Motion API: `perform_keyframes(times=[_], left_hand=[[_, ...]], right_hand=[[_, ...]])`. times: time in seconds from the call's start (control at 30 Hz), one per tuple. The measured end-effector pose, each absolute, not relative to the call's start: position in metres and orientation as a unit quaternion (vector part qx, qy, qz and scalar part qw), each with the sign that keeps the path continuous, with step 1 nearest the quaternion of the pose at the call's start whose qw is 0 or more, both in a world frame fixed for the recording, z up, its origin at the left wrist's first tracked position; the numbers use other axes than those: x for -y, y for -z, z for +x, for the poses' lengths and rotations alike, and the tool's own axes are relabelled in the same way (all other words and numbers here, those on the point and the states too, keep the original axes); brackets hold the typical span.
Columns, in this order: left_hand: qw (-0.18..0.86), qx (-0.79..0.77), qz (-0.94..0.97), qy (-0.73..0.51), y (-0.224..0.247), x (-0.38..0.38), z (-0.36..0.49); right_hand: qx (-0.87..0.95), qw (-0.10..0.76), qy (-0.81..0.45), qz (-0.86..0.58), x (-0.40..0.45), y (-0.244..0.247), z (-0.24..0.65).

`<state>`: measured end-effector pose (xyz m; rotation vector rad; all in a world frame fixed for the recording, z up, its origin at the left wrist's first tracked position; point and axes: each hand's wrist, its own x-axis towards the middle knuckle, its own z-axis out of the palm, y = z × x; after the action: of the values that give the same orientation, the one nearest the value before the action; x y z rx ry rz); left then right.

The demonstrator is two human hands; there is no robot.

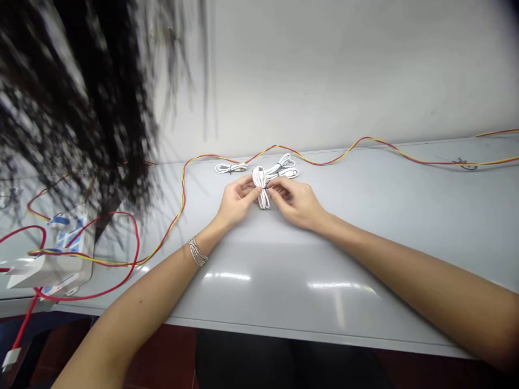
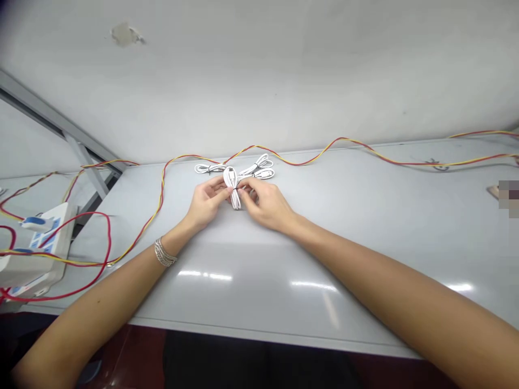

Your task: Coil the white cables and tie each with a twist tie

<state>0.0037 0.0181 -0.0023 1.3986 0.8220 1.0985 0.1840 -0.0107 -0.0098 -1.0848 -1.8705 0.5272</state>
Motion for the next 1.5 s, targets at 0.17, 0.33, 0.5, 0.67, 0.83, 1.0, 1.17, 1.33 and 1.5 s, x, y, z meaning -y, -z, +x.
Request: perform_keyframes(times=[0.17,0.33,0.5,0.67,0.83,1.0,1.17,1.33,1.5], left_hand=[[0.556,-0.351,0.594,-0.464,0.0027,-0.0184,0.0032],[0.551,-0.347,0.599,-0.465,0.0014,-0.0170,0.0033],[0.553,-0.351,0.598,-0.463,0.0037,-0.0178,0.0034],[0.553,-0.354,0.600,-0.457,0.0045,-0.0185,0.0029],[0.549,-0.359,0.599,-0.459,0.0038,-0.0182,0.0032],[0.544,-0.360,0.600,-0.463,0.0044,-0.0181,0.0033],[0.543,-0.360,0.600,-0.464,0.0047,-0.0183,0.0032],[0.544,-0.355,0.597,-0.470,0.0049,-0.0188,0.0038],[0.537,-0.361,0.593,-0.480,0.0051,-0.0189,0.0038]], right_hand=[[0.730,0.466,-0.200,-0.458,0.0114,0.0083,0.1837],[0.740,0.467,-0.191,-0.444,0.0118,0.0065,0.1829],[0.739,0.468,-0.199,-0.442,0.0124,0.0054,0.1830],[0.747,0.471,-0.189,-0.429,0.0127,0.0064,0.1840],[0.743,0.471,-0.194,-0.435,0.0125,0.0063,0.1840],[0.738,0.474,-0.198,-0.438,0.0125,0.0054,0.1837],[0.735,0.475,-0.199,-0.442,0.0119,0.0064,0.1835],[0.728,0.486,-0.201,-0.440,0.0121,0.0073,0.1835],[0.735,0.484,-0.196,-0.433,0.0120,0.0083,0.1832]])
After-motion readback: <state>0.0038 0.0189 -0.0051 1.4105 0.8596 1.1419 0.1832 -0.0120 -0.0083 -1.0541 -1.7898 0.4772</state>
